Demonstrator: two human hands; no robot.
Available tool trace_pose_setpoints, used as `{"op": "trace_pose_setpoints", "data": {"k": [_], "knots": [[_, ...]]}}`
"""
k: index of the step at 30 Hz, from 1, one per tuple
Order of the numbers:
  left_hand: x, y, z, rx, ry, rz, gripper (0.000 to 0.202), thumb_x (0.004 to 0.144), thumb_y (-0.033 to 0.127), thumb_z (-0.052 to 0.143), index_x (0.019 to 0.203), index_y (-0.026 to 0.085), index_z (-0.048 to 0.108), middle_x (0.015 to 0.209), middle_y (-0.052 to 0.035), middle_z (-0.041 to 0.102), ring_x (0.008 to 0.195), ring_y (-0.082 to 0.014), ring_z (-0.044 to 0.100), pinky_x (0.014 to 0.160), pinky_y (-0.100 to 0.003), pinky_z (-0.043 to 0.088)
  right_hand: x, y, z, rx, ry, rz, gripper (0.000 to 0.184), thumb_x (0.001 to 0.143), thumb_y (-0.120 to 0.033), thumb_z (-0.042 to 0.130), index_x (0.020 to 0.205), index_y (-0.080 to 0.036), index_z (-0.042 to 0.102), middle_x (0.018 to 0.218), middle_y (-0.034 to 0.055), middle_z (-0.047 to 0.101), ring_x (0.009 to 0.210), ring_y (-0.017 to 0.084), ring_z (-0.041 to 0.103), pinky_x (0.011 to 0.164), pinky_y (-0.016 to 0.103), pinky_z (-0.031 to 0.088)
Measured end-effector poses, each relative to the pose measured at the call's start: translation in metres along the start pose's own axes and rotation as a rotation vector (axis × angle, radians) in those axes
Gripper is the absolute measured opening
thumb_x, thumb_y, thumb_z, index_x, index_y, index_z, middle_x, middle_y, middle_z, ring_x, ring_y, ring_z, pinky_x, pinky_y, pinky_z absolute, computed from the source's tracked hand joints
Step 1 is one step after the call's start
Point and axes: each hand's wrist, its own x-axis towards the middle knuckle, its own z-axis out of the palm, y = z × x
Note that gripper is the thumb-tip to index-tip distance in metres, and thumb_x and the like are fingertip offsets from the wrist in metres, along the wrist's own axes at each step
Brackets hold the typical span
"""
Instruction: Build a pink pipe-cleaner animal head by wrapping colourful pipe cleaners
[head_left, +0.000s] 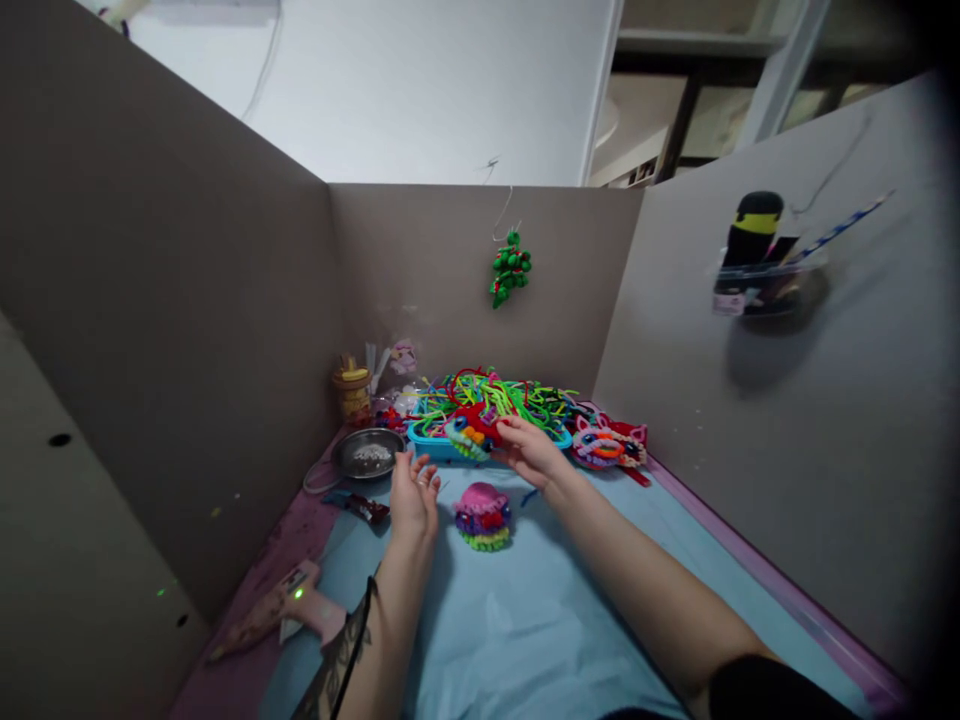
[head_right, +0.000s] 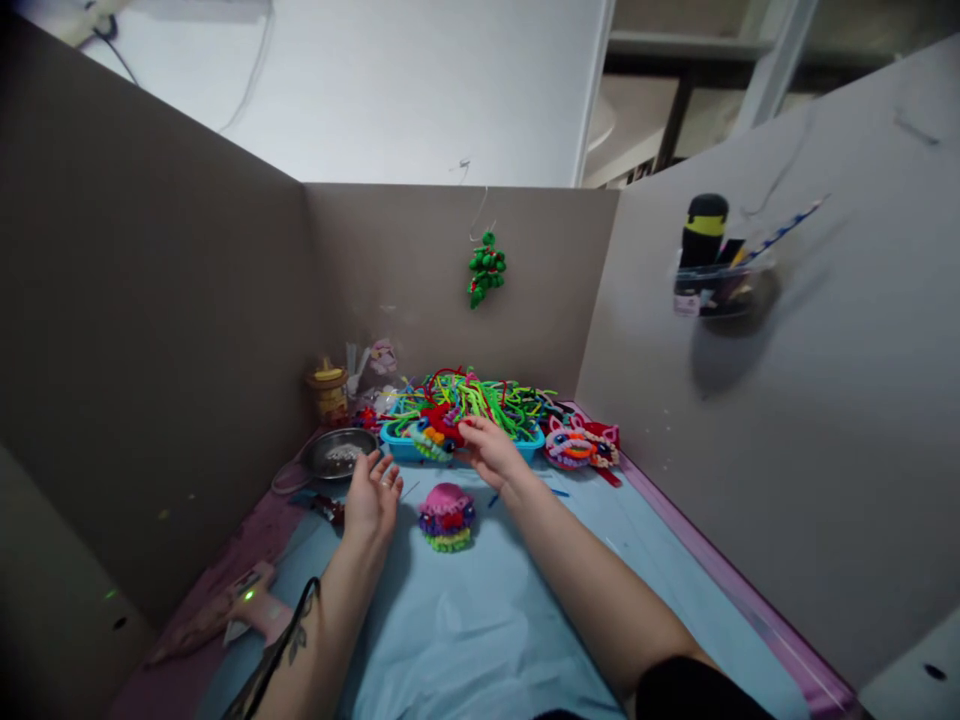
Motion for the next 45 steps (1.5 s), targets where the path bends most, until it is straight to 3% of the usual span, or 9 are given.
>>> {"op": "trace_pose_setpoints", "data": {"k": [5,12,16,20,24,28,31,38,45], "knots": [[0.011,0.004,-0.007,-0.033,0.242,0.06,0.014,0.086,0.035,0.044,0.089,0.022,0.045,0.079,0.0029,0.053,0.053,-0.0058,0.048,0.054,-0.019,0.036,0.015,-0.021,-0.035,-0.058,0.126,-0.108,0.038,0.05,-0.033,0.079,0.073,-0.021,0.052,0.068,-0.0028,0.061,0.066,0.015,0.059,0.061,0.028,0.045],[0.012,0.001,-0.008,-0.025,0.287,0.078,0.012,0.085,0.034,0.046,0.091,0.024,0.043,0.082,0.0032,0.051,0.056,-0.0067,0.051,0.054,-0.02,0.037,0.022,-0.037,-0.062,-0.194,0.217,-0.154,0.034,0.05,-0.032,0.077,0.07,-0.02,0.052,0.068,-0.0016,0.06,0.065,0.016,0.058,0.058,0.028,0.047],[0.011,0.003,-0.007,-0.021,0.303,0.075,0.009,0.085,0.031,0.046,0.089,0.023,0.044,0.08,0.0033,0.051,0.055,-0.0064,0.05,0.053,-0.02,0.037,0.01,-0.066,-0.082,-0.364,0.254,-0.186,0.032,0.055,-0.036,0.073,0.076,-0.021,0.054,0.074,0.0003,0.063,0.068,0.017,0.06,0.059,0.027,0.047],[0.009,0.003,-0.004,-0.012,0.298,0.069,0.006,0.083,0.025,0.048,0.087,0.021,0.046,0.079,0.0034,0.052,0.054,-0.0051,0.049,0.053,-0.019,0.037,-0.022,-0.112,-0.128,-0.709,0.25,-0.247,0.032,0.06,-0.043,0.067,0.079,-0.021,0.055,0.078,0.0024,0.063,0.072,0.017,0.059,0.064,0.027,0.045],[0.008,0.001,-0.002,0.022,0.301,0.054,0.009,0.077,0.015,0.053,0.084,0.019,0.049,0.077,0.0038,0.052,0.053,-0.0045,0.05,0.053,-0.02,0.037,-0.063,-0.14,-0.185,-1.101,0.084,-0.019,0.025,0.059,-0.038,0.068,0.071,-0.018,0.058,0.069,0.0012,0.06,0.064,0.014,0.053,0.058,0.024,0.04],[0.008,-0.001,-0.001,0.041,0.296,0.04,0.011,0.073,0.011,0.054,0.081,0.018,0.049,0.075,0.0039,0.053,0.052,-0.0043,0.05,0.051,-0.019,0.037,-0.088,-0.137,-0.226,-1.262,0.088,0.198,0.018,0.06,-0.032,0.066,0.065,-0.018,0.056,0.058,-0.002,0.054,0.054,0.012,0.047,0.051,0.023,0.036],[0.008,-0.001,-0.001,0.054,0.283,0.034,0.011,0.073,0.01,0.054,0.08,0.018,0.049,0.074,0.0041,0.052,0.051,-0.0042,0.049,0.05,-0.019,0.036,-0.089,-0.13,-0.241,-1.321,0.19,0.175,0.011,0.063,-0.027,0.062,0.065,-0.018,0.055,0.059,-0.0017,0.057,0.055,0.012,0.049,0.054,0.023,0.038],[0.007,0.002,0.001,0.056,0.28,0.032,0.011,0.073,0.006,0.051,0.078,0.016,0.049,0.074,0.0031,0.052,0.051,-0.0044,0.049,0.047,-0.018,0.036,-0.073,-0.114,-0.256,-1.712,0.675,0.183,0.011,0.072,-0.019,0.053,0.076,-0.015,0.062,0.074,0.0096,0.066,0.068,0.018,0.059,0.057,0.025,0.038],[0.008,0.001,0.0,0.067,0.273,0.013,0.01,0.075,0.007,0.051,0.077,0.016,0.05,0.075,0.0025,0.053,0.051,-0.0044,0.049,0.047,-0.018,0.036,-0.08,-0.081,-0.267,-1.794,0.707,0.234,0.022,0.071,-0.016,0.055,0.09,-0.01,0.065,0.086,0.0174,0.068,0.078,0.025,0.064,0.059,0.027,0.04]]}}
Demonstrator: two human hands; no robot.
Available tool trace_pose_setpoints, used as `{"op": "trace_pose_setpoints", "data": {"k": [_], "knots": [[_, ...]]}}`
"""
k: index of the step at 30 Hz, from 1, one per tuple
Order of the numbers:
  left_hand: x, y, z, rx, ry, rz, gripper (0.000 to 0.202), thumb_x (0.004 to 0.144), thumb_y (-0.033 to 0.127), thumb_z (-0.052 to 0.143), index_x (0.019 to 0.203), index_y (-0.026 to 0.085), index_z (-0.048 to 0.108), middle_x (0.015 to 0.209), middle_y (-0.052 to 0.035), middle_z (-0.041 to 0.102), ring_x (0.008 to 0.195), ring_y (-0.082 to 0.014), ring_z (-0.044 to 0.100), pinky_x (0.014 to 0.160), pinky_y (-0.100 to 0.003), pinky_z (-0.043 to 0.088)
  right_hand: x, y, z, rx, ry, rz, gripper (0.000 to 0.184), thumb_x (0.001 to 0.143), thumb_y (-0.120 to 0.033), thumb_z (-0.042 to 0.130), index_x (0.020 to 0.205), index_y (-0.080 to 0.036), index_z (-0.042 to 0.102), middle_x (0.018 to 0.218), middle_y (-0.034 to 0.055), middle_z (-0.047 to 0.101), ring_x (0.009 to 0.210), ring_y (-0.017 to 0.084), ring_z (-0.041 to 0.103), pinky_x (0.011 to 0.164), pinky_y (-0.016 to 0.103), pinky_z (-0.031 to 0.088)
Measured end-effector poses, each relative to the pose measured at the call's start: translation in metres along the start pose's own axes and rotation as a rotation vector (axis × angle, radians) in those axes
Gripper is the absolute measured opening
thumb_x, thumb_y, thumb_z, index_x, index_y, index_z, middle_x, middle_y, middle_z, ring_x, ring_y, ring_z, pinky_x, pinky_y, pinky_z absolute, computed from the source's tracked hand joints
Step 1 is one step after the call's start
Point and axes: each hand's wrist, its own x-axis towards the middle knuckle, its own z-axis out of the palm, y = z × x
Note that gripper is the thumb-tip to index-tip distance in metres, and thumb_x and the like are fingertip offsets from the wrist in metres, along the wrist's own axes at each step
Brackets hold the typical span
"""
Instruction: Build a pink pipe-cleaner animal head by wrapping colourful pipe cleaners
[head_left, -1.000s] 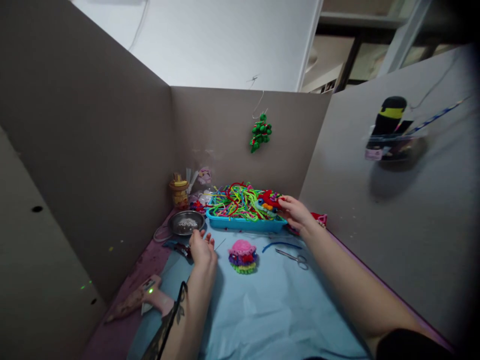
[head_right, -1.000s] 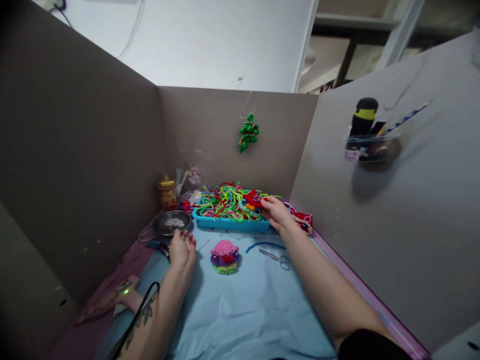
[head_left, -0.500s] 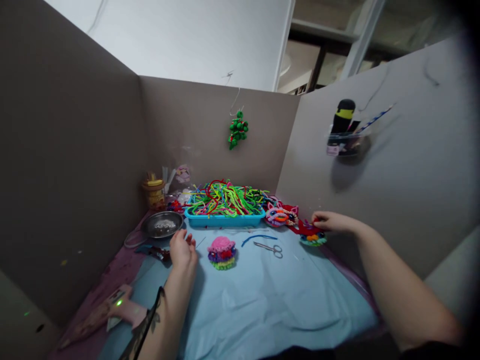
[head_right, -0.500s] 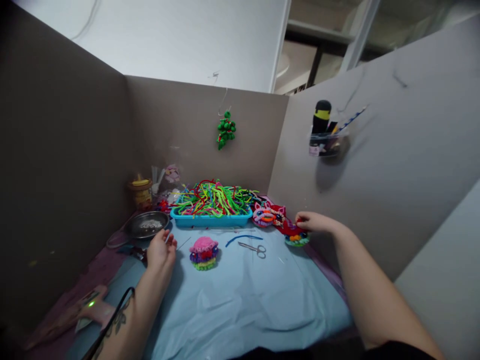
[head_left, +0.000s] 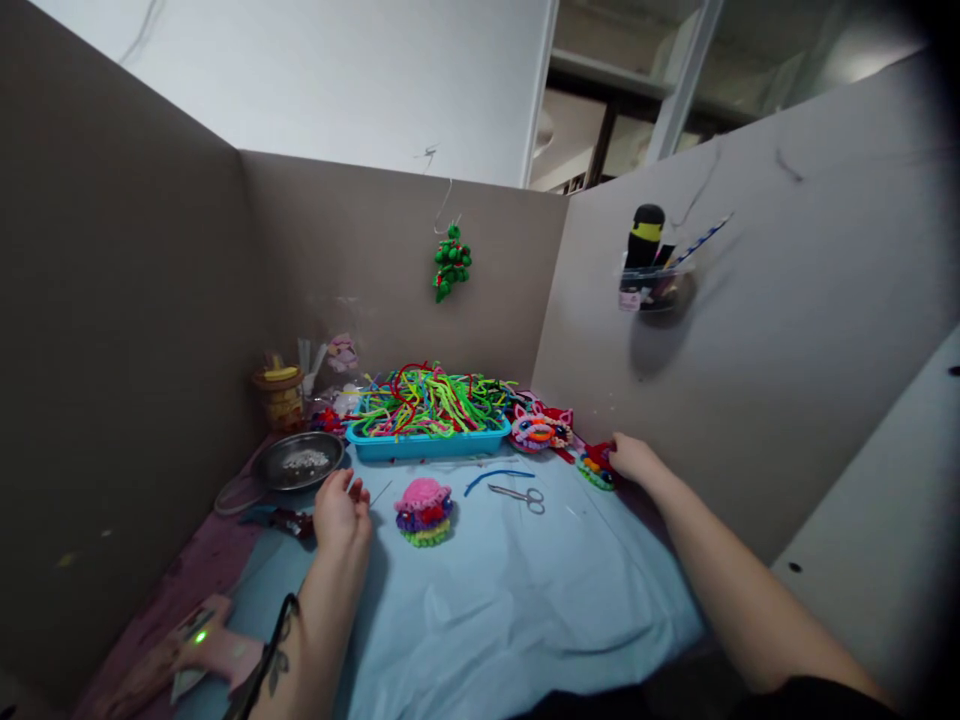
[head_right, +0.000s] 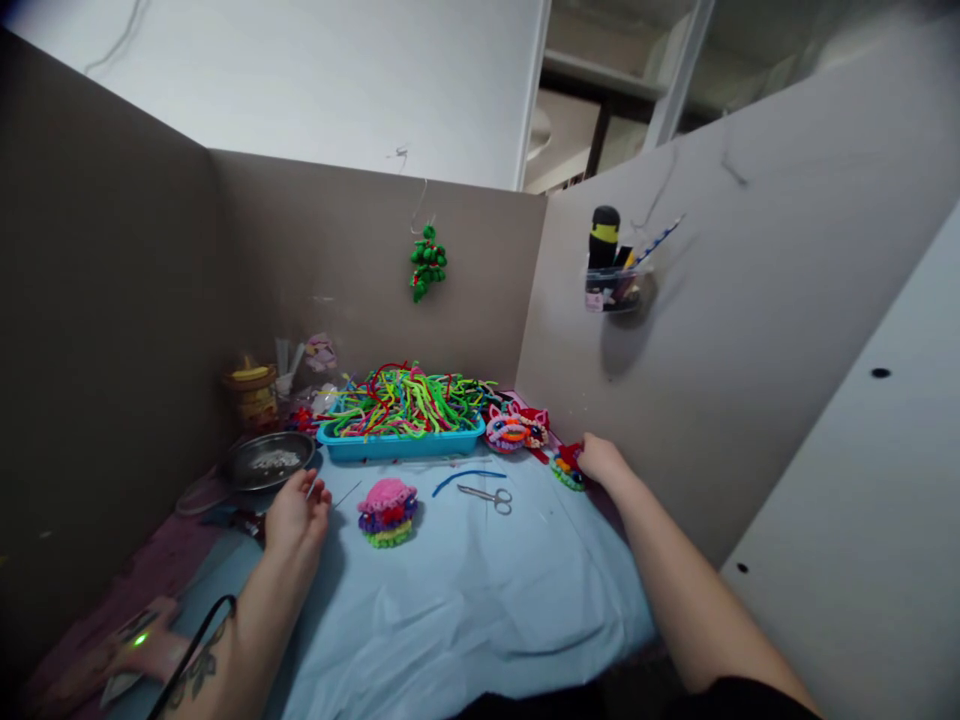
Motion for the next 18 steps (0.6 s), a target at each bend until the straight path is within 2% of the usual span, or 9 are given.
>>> {"op": "trace_pose_setpoints", "data": {"k": [6,11,18], "knots": [[0.0,0.0,0.001,-0.005,-0.007,-0.002,0.01,0.075,0.006,0.051,0.078,0.016,0.05,0.074,0.0028,0.053,0.051,-0.0046,0.049,0.045,-0.018,0.036,0.008,0.007,-0.005,-0.027,0.041,0.002,0.033,0.073,-0.01,0.052,0.103,-0.011,0.065,0.101,0.0157,0.068,0.092,0.023,0.063,0.071,0.025,0.044],[-0.001,0.002,0.001,0.006,-0.004,-0.022,0.008,0.077,0.007,0.051,0.077,0.015,0.05,0.073,0.0034,0.053,0.05,-0.0042,0.048,0.046,-0.018,0.036,0.002,0.009,-0.008,-0.034,0.074,0.003,0.038,0.073,-0.009,0.054,0.11,-0.012,0.06,0.104,0.0154,0.066,0.093,0.022,0.063,0.071,0.024,0.043],[-0.002,0.0,0.002,0.005,-0.01,-0.009,0.009,0.076,0.006,0.05,0.077,0.015,0.05,0.073,0.0029,0.053,0.05,-0.0047,0.048,0.045,-0.018,0.036,-0.021,0.005,0.019,-0.094,0.107,-0.065,0.036,0.069,-0.019,0.064,0.103,-0.01,0.057,0.097,0.0148,0.061,0.087,0.023,0.06,0.071,0.026,0.042]]}}
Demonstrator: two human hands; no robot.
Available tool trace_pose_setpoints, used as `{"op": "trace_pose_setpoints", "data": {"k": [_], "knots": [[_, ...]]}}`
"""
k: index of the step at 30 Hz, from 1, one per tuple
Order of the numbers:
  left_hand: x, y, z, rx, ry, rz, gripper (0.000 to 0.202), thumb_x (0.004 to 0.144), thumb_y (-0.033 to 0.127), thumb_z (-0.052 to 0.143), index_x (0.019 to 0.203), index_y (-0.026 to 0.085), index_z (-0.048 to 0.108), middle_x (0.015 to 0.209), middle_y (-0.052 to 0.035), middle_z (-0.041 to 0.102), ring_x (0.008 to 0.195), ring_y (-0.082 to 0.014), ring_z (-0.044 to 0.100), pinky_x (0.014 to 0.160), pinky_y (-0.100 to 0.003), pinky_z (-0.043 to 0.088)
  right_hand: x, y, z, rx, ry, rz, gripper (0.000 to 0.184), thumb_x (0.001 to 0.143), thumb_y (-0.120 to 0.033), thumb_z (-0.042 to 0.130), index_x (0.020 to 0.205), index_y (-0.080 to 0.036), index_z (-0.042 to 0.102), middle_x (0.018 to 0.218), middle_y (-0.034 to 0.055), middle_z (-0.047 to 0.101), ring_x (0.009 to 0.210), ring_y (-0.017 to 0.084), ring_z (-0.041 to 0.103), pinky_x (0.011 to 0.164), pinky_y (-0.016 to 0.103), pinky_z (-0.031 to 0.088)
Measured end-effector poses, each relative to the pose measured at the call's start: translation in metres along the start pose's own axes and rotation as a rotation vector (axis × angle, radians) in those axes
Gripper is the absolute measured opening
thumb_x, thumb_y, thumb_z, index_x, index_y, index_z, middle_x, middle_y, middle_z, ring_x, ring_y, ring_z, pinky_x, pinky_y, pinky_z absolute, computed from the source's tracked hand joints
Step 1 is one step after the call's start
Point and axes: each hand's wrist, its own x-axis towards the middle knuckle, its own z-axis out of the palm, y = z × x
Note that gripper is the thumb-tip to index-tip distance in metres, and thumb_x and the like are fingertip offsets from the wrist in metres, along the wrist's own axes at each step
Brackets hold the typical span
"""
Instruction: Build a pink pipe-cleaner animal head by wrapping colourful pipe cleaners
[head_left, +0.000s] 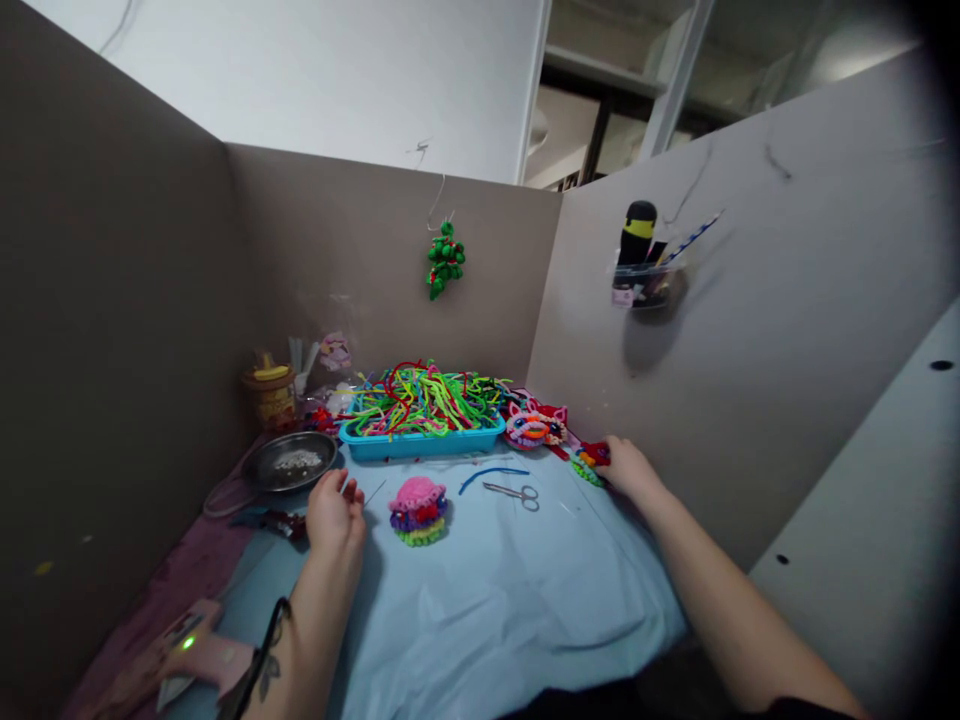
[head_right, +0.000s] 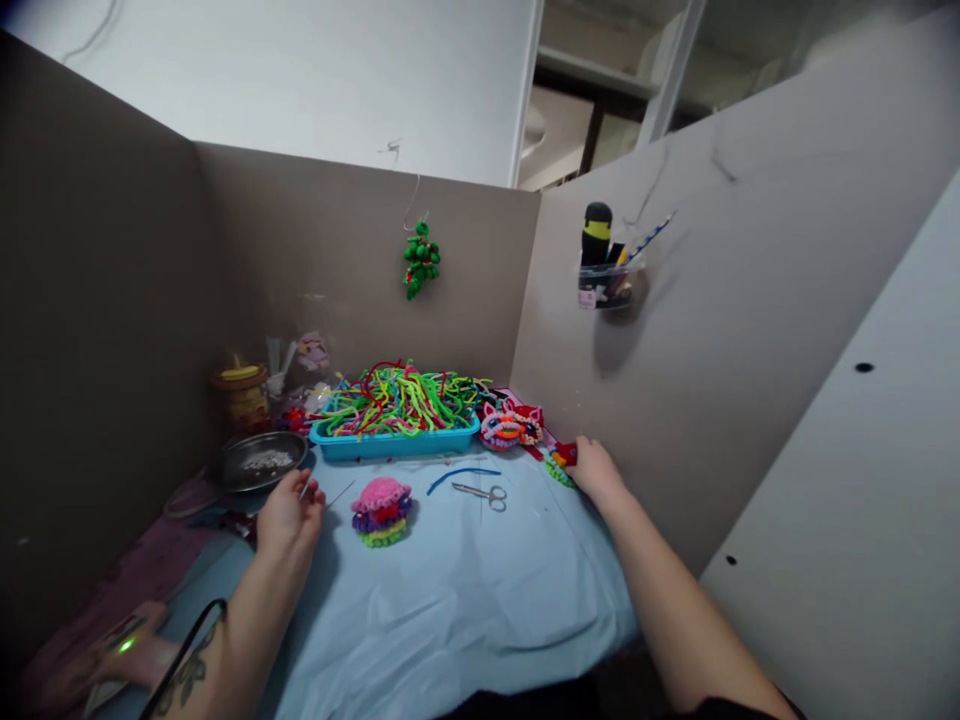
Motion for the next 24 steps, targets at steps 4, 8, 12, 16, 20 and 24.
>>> {"op": "trace_pose_setpoints", "data": {"k": [4,8,12,16,20,24], "knots": [[0.001,-0.001,-0.001,-0.001,0.001,0.004,0.01,0.076,0.006,0.051,0.079,0.016,0.05,0.074,0.0028,0.053,0.05,-0.0051,0.048,0.045,-0.018,0.036,-0.002,-0.01,0.014,-0.024,0.082,0.012,0.035,0.073,-0.015,0.059,0.107,-0.011,0.056,0.108,0.0174,0.054,0.092,0.024,0.057,0.077,0.03,0.041],[0.003,-0.002,-0.003,0.004,-0.007,0.02,0.011,0.076,0.006,0.051,0.08,0.016,0.051,0.074,0.0026,0.054,0.05,-0.0048,0.049,0.045,-0.018,0.036,-0.003,-0.013,0.016,-0.012,0.147,-0.001,0.036,0.075,-0.015,0.055,0.112,-0.013,0.056,0.119,0.0182,0.048,0.101,0.029,0.052,0.08,0.033,0.041],[0.005,-0.005,-0.003,0.016,-0.01,0.013,0.011,0.074,0.007,0.052,0.08,0.016,0.051,0.075,0.0025,0.054,0.05,-0.0046,0.049,0.045,-0.017,0.036,0.012,-0.02,0.004,0.075,0.207,-0.037,0.036,0.078,-0.018,0.052,0.114,-0.015,0.057,0.117,0.0154,0.053,0.103,0.027,0.052,0.083,0.033,0.041],[0.004,-0.005,-0.002,0.032,-0.015,0.002,0.011,0.073,0.007,0.053,0.079,0.016,0.051,0.074,0.0025,0.053,0.051,-0.0044,0.049,0.045,-0.017,0.036,0.053,-0.041,-0.005,0.217,0.17,-0.036,0.038,0.082,-0.026,0.051,0.116,-0.011,0.057,0.116,0.0149,0.058,0.103,0.023,0.056,0.086,0.027,0.041],[0.003,-0.001,-0.003,0.015,0.001,-0.004,0.009,0.076,0.008,0.052,0.08,0.016,0.051,0.074,0.0021,0.054,0.05,-0.0048,0.049,0.045,-0.017,0.037,0.091,-0.058,0.001,0.236,0.103,0.019,0.032,0.076,-0.025,0.059,0.104,-0.012,0.065,0.097,0.0111,0.068,0.087,0.02,0.063,0.07,0.022,0.044],[0.004,0.0,-0.004,0.01,-0.002,0.002,0.008,0.078,0.009,0.051,0.08,0.016,0.051,0.074,0.0021,0.054,0.049,-0.0048,0.048,0.044,-0.017,0.037,0.111,-0.059,0.003,0.223,0.023,0.039,0.017,0.07,-0.022,0.064,0.083,-0.015,0.071,0.077,0.0064,0.07,0.069,0.016,0.063,0.056,0.02,0.042]]}}
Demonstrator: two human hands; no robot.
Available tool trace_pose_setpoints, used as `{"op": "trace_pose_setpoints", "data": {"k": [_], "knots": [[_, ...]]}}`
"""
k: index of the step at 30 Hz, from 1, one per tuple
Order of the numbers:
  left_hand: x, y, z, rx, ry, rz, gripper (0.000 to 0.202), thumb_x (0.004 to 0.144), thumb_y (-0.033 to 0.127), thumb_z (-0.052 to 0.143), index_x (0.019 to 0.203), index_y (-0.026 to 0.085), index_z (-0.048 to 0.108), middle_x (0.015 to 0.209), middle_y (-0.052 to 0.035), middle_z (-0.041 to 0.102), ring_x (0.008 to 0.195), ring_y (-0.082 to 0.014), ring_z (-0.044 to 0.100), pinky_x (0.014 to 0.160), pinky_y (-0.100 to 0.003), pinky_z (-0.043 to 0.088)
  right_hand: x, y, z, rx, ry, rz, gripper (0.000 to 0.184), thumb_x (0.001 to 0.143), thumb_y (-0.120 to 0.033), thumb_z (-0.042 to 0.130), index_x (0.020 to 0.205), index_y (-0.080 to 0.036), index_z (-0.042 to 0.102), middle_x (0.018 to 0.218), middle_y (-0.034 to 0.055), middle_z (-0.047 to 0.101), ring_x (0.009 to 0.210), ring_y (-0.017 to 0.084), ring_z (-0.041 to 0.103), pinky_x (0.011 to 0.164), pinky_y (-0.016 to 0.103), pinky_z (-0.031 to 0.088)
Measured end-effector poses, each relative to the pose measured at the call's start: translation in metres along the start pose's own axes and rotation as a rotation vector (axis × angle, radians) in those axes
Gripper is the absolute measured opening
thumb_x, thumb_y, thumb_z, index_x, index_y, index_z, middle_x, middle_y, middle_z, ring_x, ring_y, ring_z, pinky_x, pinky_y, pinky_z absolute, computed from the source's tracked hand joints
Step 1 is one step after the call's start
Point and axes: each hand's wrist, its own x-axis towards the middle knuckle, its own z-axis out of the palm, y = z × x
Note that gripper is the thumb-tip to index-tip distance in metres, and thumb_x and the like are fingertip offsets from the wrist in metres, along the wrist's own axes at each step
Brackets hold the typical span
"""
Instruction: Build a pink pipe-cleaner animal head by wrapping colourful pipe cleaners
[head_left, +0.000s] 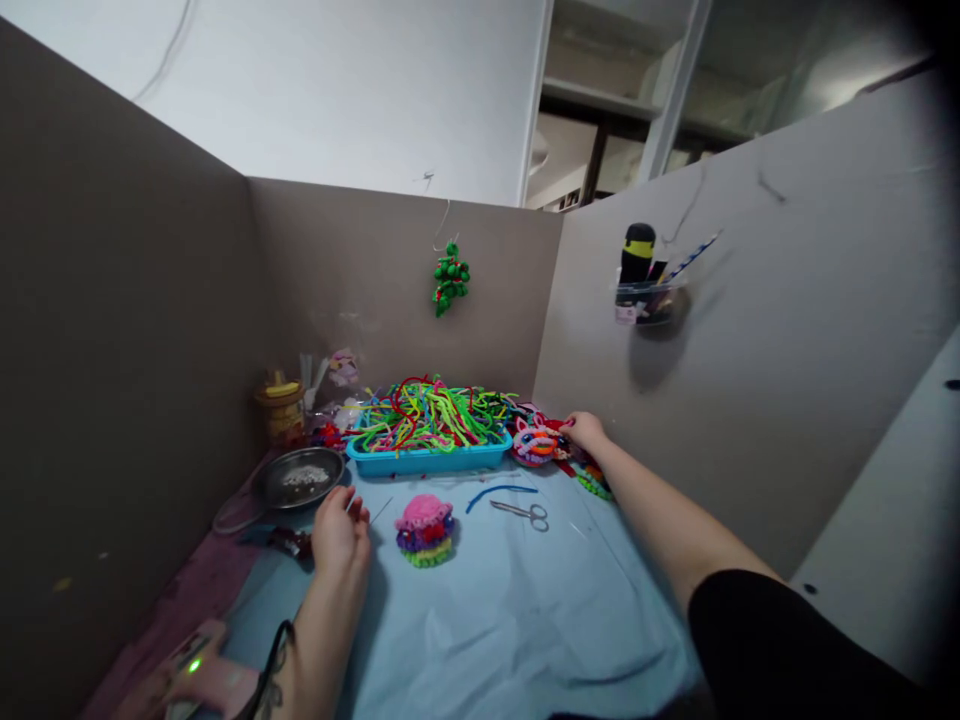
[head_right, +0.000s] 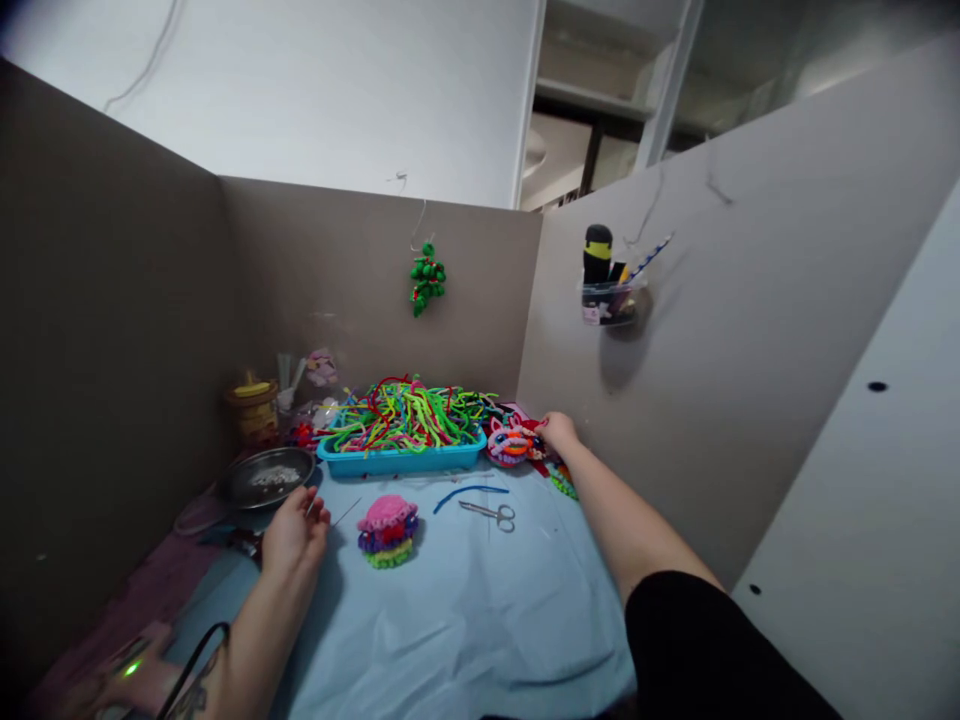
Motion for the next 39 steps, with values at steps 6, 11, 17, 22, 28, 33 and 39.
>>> {"op": "trace_pose_setpoints", "data": {"k": [6,11,17,22,28,33,39], "knots": [[-0.001,-0.003,0.0,0.003,-0.014,-0.005,0.008,0.077,0.008,0.051,0.079,0.017,0.051,0.072,0.0026,0.053,0.049,-0.0046,0.048,0.045,-0.017,0.037,0.03,0.009,-0.033,-0.063,-0.092,-0.005,0.018,0.068,-0.02,0.066,0.085,-0.015,0.069,0.071,0.0045,0.069,0.063,0.014,0.061,0.053,0.018,0.041],[-0.002,-0.002,0.002,-0.013,-0.021,-0.013,0.01,0.075,0.008,0.053,0.079,0.017,0.051,0.071,0.0029,0.053,0.049,-0.0048,0.048,0.044,-0.017,0.036,0.027,0.015,-0.04,-0.101,-0.233,-0.08,0.02,0.064,-0.008,0.065,0.082,-0.014,0.07,0.069,0.003,0.069,0.061,0.013,0.061,0.054,0.019,0.041],[0.001,-0.004,-0.001,-0.009,-0.033,-0.003,0.01,0.075,0.008,0.054,0.08,0.017,0.052,0.071,0.0028,0.054,0.049,-0.0045,0.048,0.045,-0.017,0.036,0.01,0.013,-0.035,-0.118,-0.223,-0.181,0.044,0.063,-0.003,0.061,0.106,-0.013,0.065,0.097,0.0094,0.069,0.083,0.017,0.062,0.066,0.021,0.043],[0.0,-0.005,0.0,-0.005,-0.027,-0.014,0.008,0.077,0.008,0.052,0.079,0.016,0.052,0.071,0.003,0.053,0.049,-0.0043,0.048,0.045,-0.017,0.036,0.01,-0.006,-0.055,-0.124,-0.128,-0.23,0.052,0.064,0.0,0.057,0.115,-0.01,0.059,0.109,0.0147,0.063,0.096,0.022,0.06,0.078,0.025,0.043],[-0.001,-0.007,0.001,0.003,-0.049,-0.01,0.01,0.075,0.007,0.052,0.08,0.016,0.053,0.071,0.0036,0.053,0.048,-0.004,0.049,0.045,-0.017,0.036,-0.026,-0.075,-0.065,-0.018,-0.028,-0.514,0.036,0.077,-0.006,0.048,0.107,-0.018,0.063,0.115,0.0056,0.061,0.107,0.016,0.053,0.091,0.02,0.037],[-0.002,-0.006,-0.001,-0.001,-0.051,-0.032,0.011,0.074,0.007,0.053,0.08,0.016,0.053,0.068,0.0037,0.053,0.047,-0.0041,0.048,0.044,-0.017,0.036,-0.082,-0.161,-0.05,0.178,-0.113,-0.984,0.022,0.079,-0.015,0.052,0.095,-0.016,0.067,0.101,0.0068,0.065,0.096,0.017,0.058,0.088,0.025,0.04],[-0.005,-0.003,0.0,-0.009,-0.072,-0.071,0.007,0.074,0.011,0.055,0.078,0.016,0.053,0.069,0.0029,0.054,0.047,-0.0043,0.049,0.044,-0.017,0.036,-0.101,-0.242,-0.015,0.075,-0.249,-0.822,0.029,0.084,-0.014,0.044,0.104,-0.017,0.065,0.105,0.0063,0.067,0.098,0.018,0.06,0.084,0.024,0.042]]}}
